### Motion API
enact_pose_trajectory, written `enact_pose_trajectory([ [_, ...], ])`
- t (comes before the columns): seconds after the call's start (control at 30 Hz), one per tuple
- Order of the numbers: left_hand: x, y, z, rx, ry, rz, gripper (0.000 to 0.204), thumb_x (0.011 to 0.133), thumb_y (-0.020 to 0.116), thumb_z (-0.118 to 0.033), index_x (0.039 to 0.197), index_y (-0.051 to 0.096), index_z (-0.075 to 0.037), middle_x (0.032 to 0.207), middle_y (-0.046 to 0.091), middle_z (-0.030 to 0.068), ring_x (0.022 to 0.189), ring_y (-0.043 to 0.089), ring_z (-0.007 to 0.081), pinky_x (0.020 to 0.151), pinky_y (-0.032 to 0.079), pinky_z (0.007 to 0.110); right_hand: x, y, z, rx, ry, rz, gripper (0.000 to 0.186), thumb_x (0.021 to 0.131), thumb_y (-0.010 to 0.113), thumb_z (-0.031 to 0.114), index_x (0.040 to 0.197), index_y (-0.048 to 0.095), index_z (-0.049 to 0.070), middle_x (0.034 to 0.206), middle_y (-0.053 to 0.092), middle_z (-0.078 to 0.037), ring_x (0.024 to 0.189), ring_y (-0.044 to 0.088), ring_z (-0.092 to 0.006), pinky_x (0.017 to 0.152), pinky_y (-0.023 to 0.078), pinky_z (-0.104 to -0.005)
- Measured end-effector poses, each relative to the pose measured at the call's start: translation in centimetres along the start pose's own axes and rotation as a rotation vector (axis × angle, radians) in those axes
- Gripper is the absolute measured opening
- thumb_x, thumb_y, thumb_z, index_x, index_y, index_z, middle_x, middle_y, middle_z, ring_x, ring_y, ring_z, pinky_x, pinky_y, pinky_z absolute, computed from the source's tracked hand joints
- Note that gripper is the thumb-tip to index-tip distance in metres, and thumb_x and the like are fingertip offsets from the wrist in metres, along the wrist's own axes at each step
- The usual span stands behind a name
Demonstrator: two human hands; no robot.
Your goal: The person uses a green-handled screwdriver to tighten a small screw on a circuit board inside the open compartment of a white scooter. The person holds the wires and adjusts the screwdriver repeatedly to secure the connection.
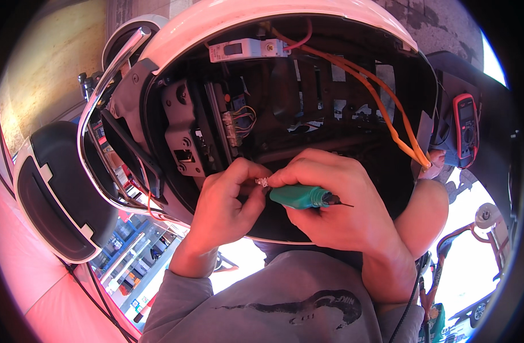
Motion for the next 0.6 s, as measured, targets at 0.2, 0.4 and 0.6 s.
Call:
enact_pose_trajectory([
  [0.2,-0.01,-0.06,-0.03,0.023,0.019,-0.001,0.017,0.091,0.065,0.011,0.106,0.060,0.005,0.093,0.074,0.0155,0.091,0.081,0.0272,0.077,0.062,0.033,0.13,0.17,-0.18,0.000,0.002,-0.008,0.029,0.075,0.075,-0.008,0.103,0.075,0.002,0.089,0.071,-0.013,0.079,0.071,-0.0320,0.068,0.053,-0.0353],
  [0.4,-0.08,-0.05,0.07,0.022,0.025,-0.004,0.016,0.092,0.065,0.010,0.105,0.059,0.004,0.091,0.074,0.0147,0.090,0.081,0.0266,0.075,0.061,0.032,0.11,0.30,-0.23,0.007,0.008,-0.023,0.029,0.075,0.075,-0.008,0.102,0.075,0.002,0.089,0.071,-0.014,0.079,0.071,-0.0328,0.069,0.053,-0.0358],
  [0.6,-0.07,-0.04,0.05,0.030,0.023,-0.002,0.015,0.092,0.066,0.009,0.105,0.059,0.004,0.090,0.074,0.0145,0.089,0.081,0.0266,0.073,0.061,0.031,0.07,0.35,-0.19,-0.012,0.003,-0.015,0.032,0.074,0.075,-0.008,0.104,0.074,0.002,0.089,0.070,-0.014,0.079,0.070,-0.0336,0.069,0.053,-0.0366],
])
Point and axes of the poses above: each hand's wrist, its own x-axis towards the middle knuckle, its own y-axis out of the palm, z = x × y, the point moved 4 cm from there along x, towards the middle knuckle
